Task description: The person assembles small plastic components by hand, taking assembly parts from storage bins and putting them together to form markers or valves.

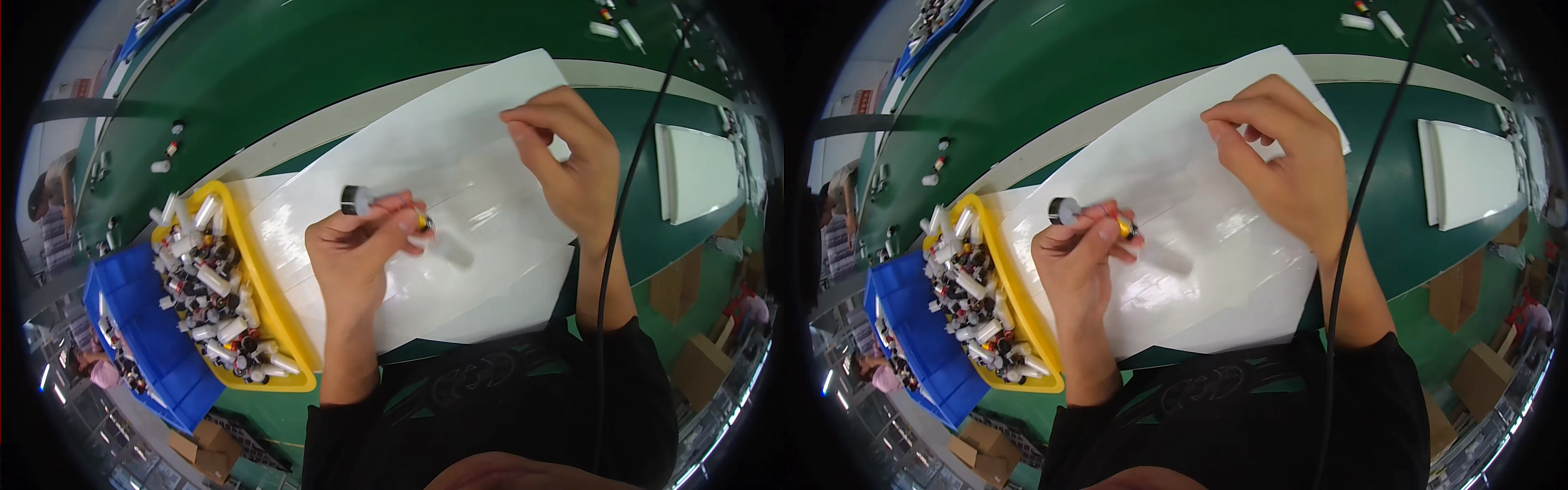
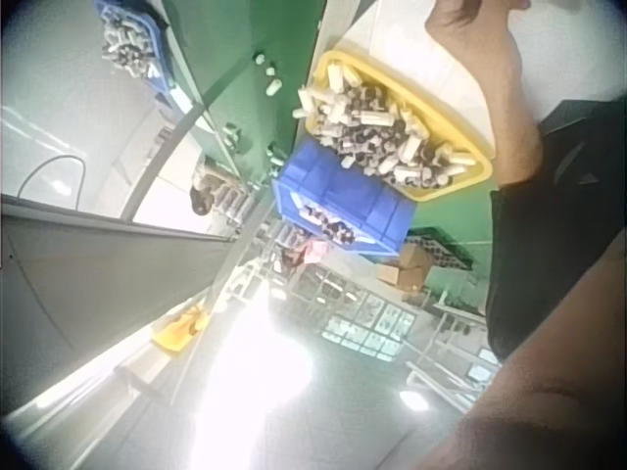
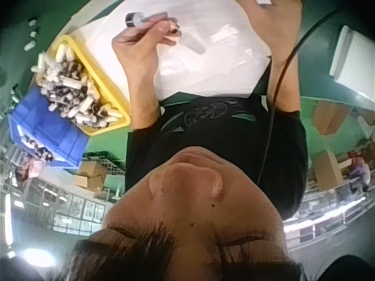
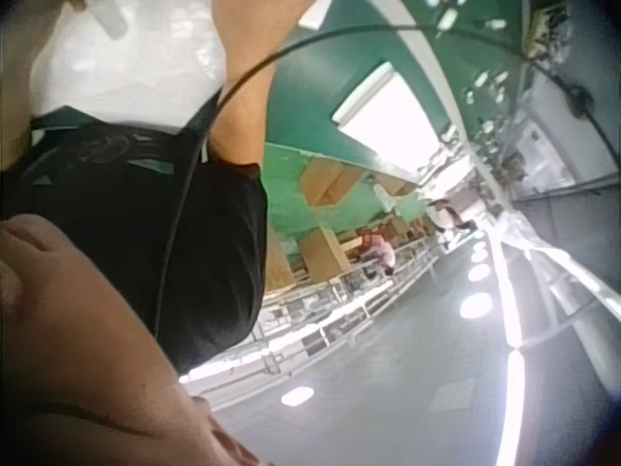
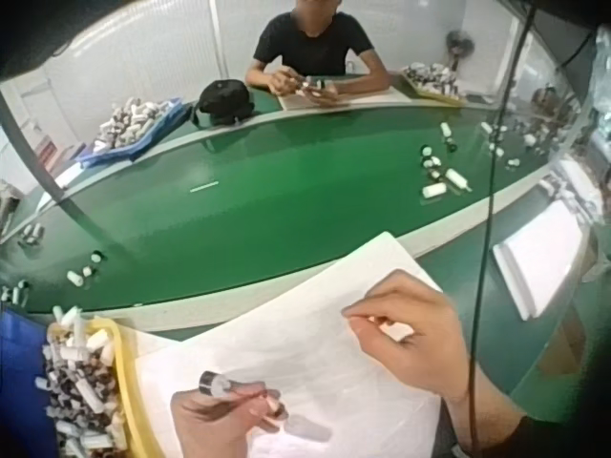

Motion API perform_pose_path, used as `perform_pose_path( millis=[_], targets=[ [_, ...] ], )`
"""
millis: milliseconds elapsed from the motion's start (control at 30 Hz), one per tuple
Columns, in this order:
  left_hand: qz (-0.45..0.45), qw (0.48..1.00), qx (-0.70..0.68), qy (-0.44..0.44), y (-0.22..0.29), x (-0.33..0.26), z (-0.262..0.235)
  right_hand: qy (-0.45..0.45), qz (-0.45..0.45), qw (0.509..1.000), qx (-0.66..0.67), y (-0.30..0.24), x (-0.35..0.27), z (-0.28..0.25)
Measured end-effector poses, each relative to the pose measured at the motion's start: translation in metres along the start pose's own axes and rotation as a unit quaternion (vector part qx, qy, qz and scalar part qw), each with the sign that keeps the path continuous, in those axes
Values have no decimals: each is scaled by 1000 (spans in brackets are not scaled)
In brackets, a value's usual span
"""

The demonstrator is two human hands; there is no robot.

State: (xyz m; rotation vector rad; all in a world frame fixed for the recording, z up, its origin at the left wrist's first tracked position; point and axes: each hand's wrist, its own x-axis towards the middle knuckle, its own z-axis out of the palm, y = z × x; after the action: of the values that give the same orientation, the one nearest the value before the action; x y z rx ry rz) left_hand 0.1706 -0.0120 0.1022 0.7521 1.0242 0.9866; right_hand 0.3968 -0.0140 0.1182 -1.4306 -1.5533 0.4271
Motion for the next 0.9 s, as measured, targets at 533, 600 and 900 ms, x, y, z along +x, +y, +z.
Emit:
perform_pose_path(
  millis=[533, 600, 900],
  targets=[
    [-8, 973, 124, -197, -46, -7, 32, -513, -33, 814, -271, 9, 57, 29],
    [-1, 971, 141, -191, -44, -9, 32, -547, -10, 797, -254, 8, 59, 31],
    [-103, 979, 58, -169, -36, -2, 30, -309, -47, 949, 36, 47, 15, 18]
  ],
)
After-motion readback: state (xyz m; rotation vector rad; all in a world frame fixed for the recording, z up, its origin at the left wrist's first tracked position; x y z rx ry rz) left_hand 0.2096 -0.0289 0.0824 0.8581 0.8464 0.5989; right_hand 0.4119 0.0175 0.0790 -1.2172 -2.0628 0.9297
